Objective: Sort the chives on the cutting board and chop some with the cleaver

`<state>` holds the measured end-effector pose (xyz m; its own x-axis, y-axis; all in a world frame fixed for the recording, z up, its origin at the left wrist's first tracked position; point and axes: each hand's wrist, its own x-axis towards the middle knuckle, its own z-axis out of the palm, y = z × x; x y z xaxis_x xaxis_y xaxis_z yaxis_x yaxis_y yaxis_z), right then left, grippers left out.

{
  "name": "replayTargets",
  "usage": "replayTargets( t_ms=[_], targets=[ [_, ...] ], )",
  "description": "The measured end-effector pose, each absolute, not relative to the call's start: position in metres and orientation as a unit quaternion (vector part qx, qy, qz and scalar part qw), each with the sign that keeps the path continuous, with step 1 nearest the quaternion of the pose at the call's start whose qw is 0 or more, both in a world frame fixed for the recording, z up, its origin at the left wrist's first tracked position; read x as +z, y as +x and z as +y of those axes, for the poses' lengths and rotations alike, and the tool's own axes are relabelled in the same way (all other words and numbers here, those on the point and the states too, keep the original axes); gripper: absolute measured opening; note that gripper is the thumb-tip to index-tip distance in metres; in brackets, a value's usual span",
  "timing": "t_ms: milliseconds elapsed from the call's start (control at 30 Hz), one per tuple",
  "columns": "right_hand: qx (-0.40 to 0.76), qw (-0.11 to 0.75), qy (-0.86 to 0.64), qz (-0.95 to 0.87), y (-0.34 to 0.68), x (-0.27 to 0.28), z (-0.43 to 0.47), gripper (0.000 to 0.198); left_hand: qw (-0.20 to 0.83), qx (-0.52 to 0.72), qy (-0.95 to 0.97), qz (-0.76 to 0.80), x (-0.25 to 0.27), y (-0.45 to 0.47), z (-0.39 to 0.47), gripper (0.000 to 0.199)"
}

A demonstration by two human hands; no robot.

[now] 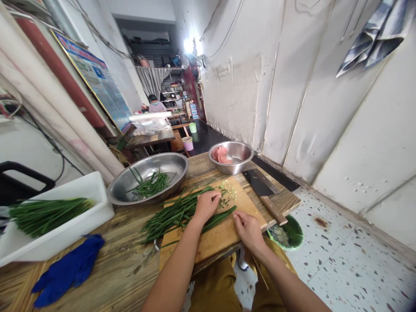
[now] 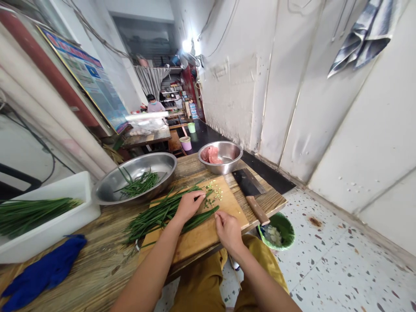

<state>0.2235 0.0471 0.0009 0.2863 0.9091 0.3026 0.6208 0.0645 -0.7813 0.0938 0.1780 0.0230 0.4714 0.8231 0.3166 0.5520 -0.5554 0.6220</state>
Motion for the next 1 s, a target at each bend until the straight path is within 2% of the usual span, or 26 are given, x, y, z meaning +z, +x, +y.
replayTargets(
  t_ms=[367,1000],
  targets=[
    [0.168,0.444,-0.663,-0.578,0.2234,0.0041,0.0466,0.030,0.256,0.309,0.823,0.403,0.0262,0.0967,0.1725,0.021],
    [0.173,0.455,-0.660,-0.572,0.2226,0.0029,0.0463,0.031,0.243,0.315,0.854,0.336,0.0258,0.0944,0.1740,0.020]
  ],
)
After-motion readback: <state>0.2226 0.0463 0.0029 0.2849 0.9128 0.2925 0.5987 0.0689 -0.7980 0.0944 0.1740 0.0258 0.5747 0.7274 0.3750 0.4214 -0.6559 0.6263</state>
